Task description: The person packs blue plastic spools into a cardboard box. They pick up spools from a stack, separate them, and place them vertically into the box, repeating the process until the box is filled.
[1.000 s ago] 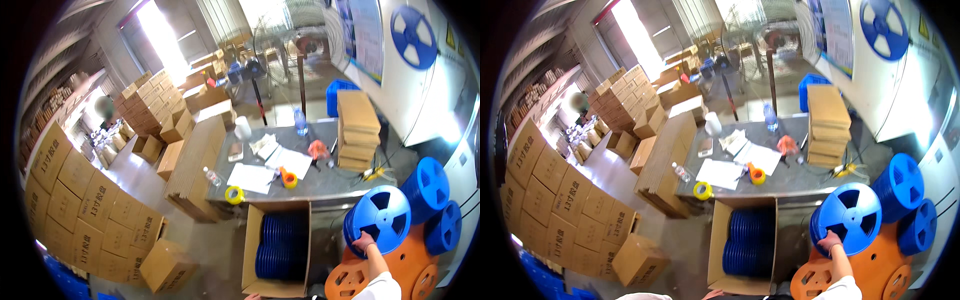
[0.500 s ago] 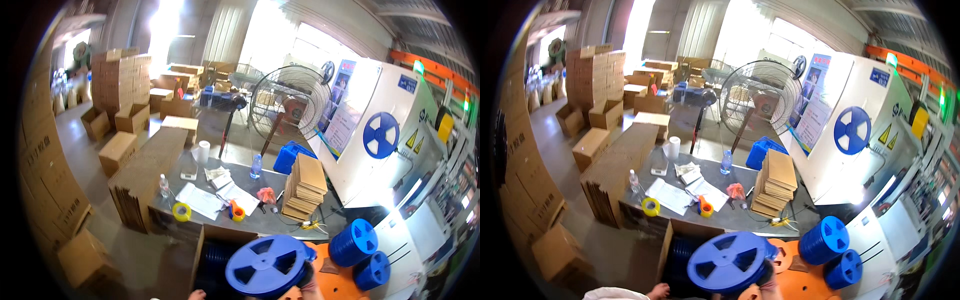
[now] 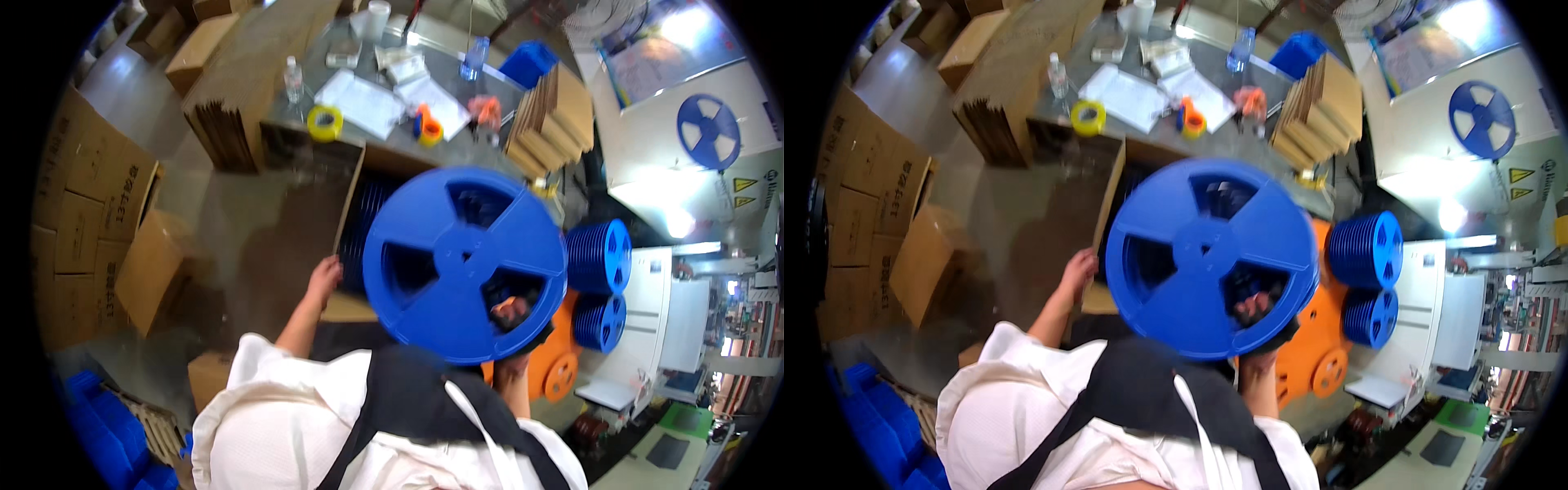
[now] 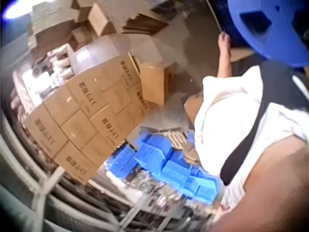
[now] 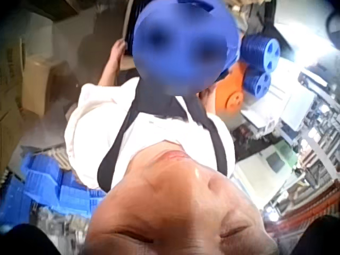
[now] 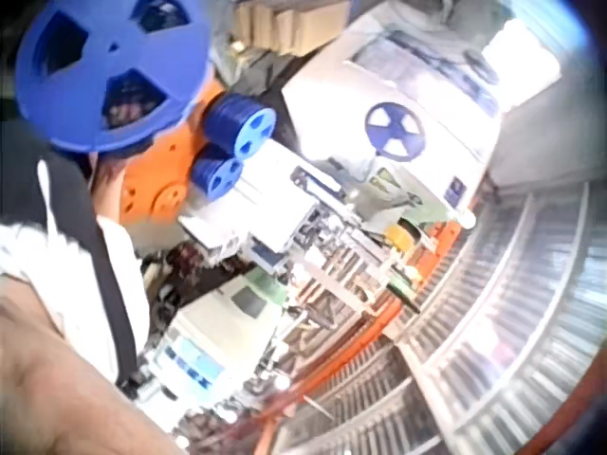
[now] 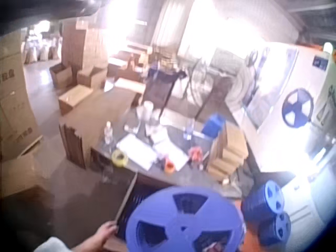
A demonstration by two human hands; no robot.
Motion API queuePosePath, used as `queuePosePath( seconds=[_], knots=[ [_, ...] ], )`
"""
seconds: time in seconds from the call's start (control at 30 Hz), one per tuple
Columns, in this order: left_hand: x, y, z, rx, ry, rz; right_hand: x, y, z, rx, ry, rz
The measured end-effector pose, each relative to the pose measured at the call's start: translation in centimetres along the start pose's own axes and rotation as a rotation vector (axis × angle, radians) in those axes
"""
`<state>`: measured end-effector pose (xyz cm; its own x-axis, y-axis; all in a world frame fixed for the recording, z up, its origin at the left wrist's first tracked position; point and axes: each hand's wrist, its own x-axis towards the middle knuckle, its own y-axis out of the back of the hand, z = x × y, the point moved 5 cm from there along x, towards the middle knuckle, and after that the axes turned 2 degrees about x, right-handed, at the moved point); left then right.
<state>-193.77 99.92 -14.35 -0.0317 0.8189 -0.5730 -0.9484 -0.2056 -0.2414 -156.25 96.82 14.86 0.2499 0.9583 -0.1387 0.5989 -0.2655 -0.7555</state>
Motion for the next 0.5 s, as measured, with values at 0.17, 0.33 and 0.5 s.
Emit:
queuePosePath(
  seconds=[0.17,0.33,0.5],
  knots=[
    [-2.4,-3.1,4.2,0.006,-0.012,0.015,-2.3,2.4,-1.8,0.229,-0.049,0.062],
    [-3.9,-7.4,9.4,0.011,-0.132,-0.038,-2.6,2.2,-3.5,0.316,-0.133,-0.182],
    [-5.5,-11.5,14.2,0.054,-0.308,-0.075,-2.7,1.0,-4.2,0.002,0.016,-0.128]
  ],
)
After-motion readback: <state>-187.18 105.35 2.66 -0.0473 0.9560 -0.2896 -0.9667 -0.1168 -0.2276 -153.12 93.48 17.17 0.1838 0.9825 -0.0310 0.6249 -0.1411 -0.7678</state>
